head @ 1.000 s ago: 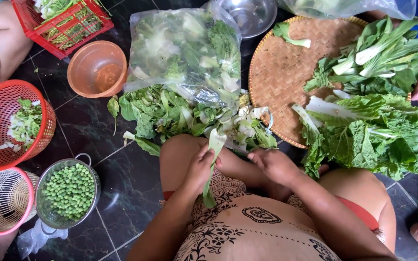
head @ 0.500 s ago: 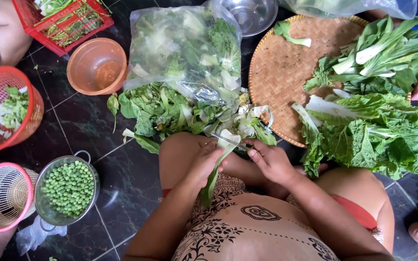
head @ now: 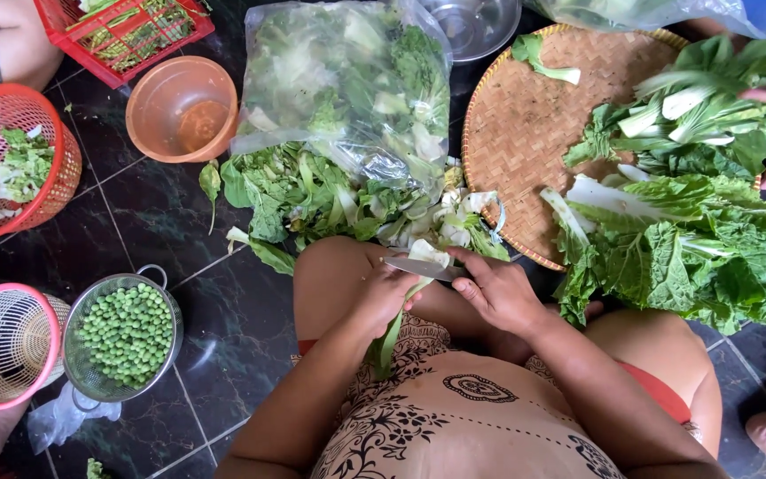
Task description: Trimming the stems of leafy green vegetables with a knife and sorting them into containers while sitting on the floor.
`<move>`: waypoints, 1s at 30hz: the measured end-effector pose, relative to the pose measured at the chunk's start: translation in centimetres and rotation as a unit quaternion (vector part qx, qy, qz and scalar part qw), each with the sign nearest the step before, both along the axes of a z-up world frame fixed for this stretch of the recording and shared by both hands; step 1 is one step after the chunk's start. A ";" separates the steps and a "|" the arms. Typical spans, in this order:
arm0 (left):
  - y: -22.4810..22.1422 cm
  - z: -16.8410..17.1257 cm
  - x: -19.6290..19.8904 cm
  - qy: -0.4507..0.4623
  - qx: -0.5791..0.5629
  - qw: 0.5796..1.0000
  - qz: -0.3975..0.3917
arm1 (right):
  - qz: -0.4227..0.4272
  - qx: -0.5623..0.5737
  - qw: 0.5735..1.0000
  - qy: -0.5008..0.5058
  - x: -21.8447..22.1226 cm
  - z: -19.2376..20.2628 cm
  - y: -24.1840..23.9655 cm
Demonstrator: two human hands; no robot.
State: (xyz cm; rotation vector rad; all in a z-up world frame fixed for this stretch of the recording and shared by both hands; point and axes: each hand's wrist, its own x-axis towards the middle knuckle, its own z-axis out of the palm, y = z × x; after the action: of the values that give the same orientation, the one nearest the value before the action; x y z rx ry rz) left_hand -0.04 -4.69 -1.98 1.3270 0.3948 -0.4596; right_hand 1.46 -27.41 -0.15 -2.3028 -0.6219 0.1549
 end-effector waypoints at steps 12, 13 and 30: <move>0.1 1.3 -0.4 0.010 0.021 0.998 -0.051 | 0.024 0.025 0.996 0.087 1.4 1.3 2.4; 0.3 1.5 -0.2 0.009 0.029 0.997 -0.074 | 0.010 0.033 0.989 0.146 1.7 0.7 2.4; -1.6 0.7 0.2 0.018 0.129 0.989 -0.072 | -0.061 0.144 0.900 0.406 5.3 -1.9 1.9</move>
State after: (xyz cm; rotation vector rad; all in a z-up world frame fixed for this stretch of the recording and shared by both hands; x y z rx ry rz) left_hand 0.15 -6.29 -1.25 1.6080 0.3999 -0.5689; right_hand 6.77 -25.48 -2.01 -1.7528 -0.0529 0.8504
